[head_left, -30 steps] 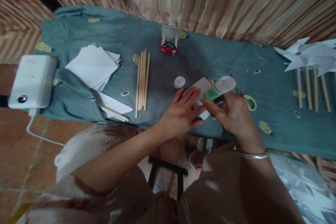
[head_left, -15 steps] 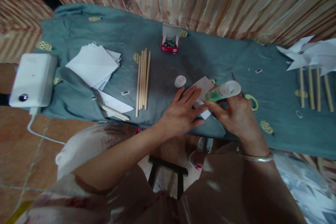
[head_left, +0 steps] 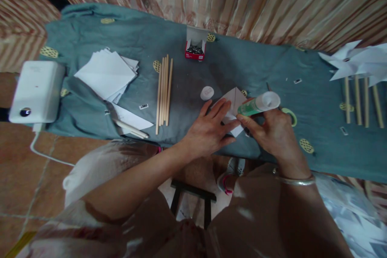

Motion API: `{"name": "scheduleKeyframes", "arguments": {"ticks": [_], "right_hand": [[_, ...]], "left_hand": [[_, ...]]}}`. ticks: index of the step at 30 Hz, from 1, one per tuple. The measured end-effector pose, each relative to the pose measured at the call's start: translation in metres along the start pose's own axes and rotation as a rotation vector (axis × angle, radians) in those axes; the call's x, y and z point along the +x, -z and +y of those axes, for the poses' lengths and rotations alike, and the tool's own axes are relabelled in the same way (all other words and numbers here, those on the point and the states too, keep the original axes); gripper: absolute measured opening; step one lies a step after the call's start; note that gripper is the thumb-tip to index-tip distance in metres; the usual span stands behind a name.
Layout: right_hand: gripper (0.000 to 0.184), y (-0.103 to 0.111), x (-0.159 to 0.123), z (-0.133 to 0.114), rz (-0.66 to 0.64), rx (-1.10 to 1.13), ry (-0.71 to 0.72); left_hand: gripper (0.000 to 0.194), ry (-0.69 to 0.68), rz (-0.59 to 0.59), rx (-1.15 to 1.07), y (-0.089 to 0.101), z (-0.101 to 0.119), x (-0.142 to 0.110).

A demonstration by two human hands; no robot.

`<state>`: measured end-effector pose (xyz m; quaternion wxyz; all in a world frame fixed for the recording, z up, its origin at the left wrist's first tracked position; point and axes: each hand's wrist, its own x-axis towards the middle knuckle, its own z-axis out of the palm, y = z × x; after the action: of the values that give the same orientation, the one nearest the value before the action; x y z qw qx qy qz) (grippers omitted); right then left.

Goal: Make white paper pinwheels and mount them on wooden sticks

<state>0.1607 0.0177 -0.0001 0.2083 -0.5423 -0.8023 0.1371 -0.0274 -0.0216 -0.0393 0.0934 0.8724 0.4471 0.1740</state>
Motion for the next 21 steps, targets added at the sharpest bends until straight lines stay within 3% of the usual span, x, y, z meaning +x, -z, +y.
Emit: {"name": "scheduleKeyframes", "arguments": {"ticks": [21], "right_hand": [[0.028,-0.0041,0.0045,0.0025,0.072,0.006,0.021]], "left_hand": [[0.051,-0.005,0.016,0.002,0.0001,0.0004,0.0003]]}}
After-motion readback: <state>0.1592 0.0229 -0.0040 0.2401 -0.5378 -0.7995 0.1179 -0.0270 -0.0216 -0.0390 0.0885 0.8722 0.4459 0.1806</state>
